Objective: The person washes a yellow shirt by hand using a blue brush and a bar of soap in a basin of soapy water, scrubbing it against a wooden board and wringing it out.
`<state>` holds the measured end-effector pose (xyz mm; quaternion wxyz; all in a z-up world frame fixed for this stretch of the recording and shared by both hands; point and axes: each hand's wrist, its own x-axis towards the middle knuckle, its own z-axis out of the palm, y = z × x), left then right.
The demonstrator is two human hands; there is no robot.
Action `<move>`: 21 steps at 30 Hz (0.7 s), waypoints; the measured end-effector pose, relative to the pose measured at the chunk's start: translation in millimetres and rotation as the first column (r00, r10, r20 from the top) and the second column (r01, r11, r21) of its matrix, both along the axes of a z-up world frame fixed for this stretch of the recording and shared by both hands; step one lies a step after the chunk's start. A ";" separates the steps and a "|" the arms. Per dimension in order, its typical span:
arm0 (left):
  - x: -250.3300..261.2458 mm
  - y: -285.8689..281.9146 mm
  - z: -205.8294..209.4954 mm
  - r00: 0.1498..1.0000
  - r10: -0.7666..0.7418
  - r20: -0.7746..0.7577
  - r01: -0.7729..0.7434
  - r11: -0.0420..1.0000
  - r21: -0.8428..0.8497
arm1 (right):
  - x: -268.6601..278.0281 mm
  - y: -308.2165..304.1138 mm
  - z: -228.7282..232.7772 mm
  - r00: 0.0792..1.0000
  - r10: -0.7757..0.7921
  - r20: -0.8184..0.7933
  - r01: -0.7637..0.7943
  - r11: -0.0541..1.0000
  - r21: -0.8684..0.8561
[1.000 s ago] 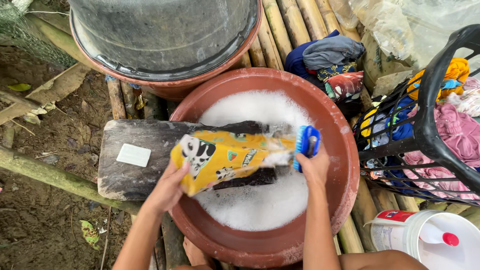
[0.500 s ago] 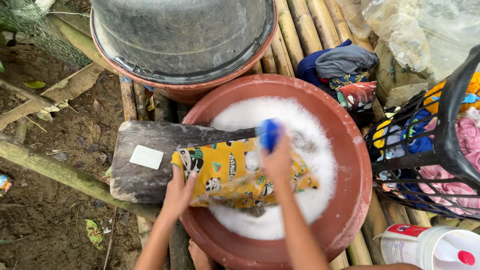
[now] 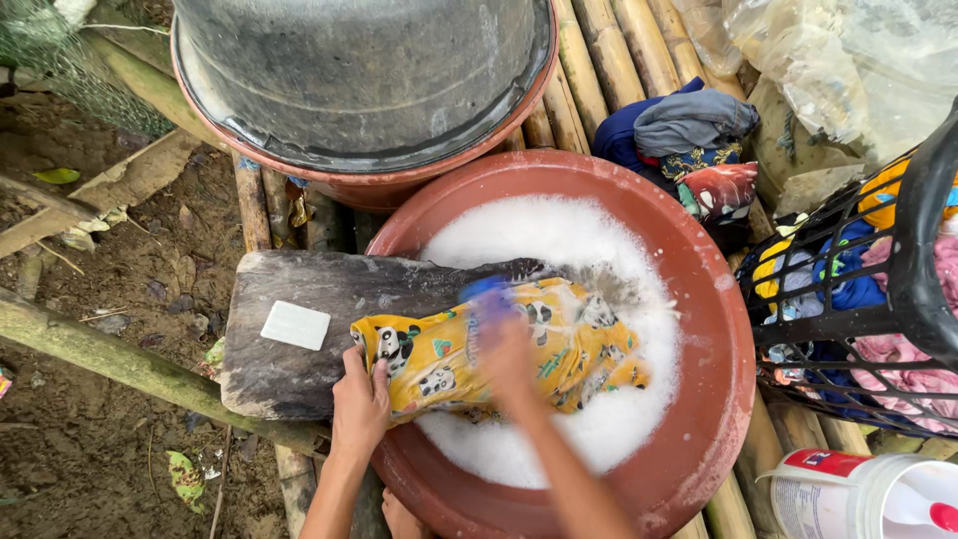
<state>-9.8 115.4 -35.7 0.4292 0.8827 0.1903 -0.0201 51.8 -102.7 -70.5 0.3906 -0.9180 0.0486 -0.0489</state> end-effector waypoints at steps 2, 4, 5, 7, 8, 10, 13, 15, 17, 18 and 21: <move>-2.0 3.7 -0.9 0.999 0.030 -0.044 -0.029 0.999 0.027 | -53.3 70.4 28.6 0.702 0.438 0.562 -0.415 0.893 -0.177; -9.1 7.8 -1.8 1.000 0.030 0.003 -0.030 0.998 0.057 | -27.6 53.5 22.7 0.946 0.323 0.013 -0.323 0.943 0.076; -13.8 8.7 -2.7 0.999 0.030 0.019 -0.031 0.997 0.070 | -13.4 36.8 7.8 0.917 0.266 -0.297 -0.223 0.960 0.169; -12.5 10.3 -5.9 0.999 0.020 0.051 -0.024 0.997 0.079 | 28.5 -36.3 -22.5 0.963 0.024 -0.270 0.036 0.976 0.215; -11.8 9.6 -6.8 0.998 0.013 0.067 -0.018 0.996 0.083 | 47.2 -79.0 -28.7 1.000 0.007 -0.018 -0.013 0.931 -0.365; -10.5 7.7 -6.5 0.998 0.025 0.058 -0.029 0.997 0.069 | 55.4 -97.2 -37.1 0.991 -0.096 -0.096 0.051 0.916 -0.399; -11.9 7.4 -6.1 0.995 0.021 0.099 -0.031 0.995 0.097 | 26.9 -26.5 -34.0 0.930 -0.110 -0.351 0.113 0.994 -0.014; -9.2 7.2 -6.9 0.996 0.021 0.092 -0.031 0.993 0.111 | -42.6 46.0 -20.2 0.780 0.524 0.343 -0.421 0.844 -0.332; -8.5 7.0 -6.7 0.999 0.036 0.021 -0.038 0.993 0.109 | -46.5 46.8 -15.0 0.836 0.514 0.193 -0.473 0.852 -0.223; -7.3 6.8 -6.6 0.999 0.037 0.023 -0.039 0.993 0.110 | -46.4 45.7 -18.3 0.852 0.511 0.116 -0.490 0.856 -0.164; -8.3 6.8 -4.5 0.999 0.022 0.039 -0.026 0.994 0.104 | 19.2 -52.3 -29.1 0.989 0.094 -0.114 -0.081 0.990 0.112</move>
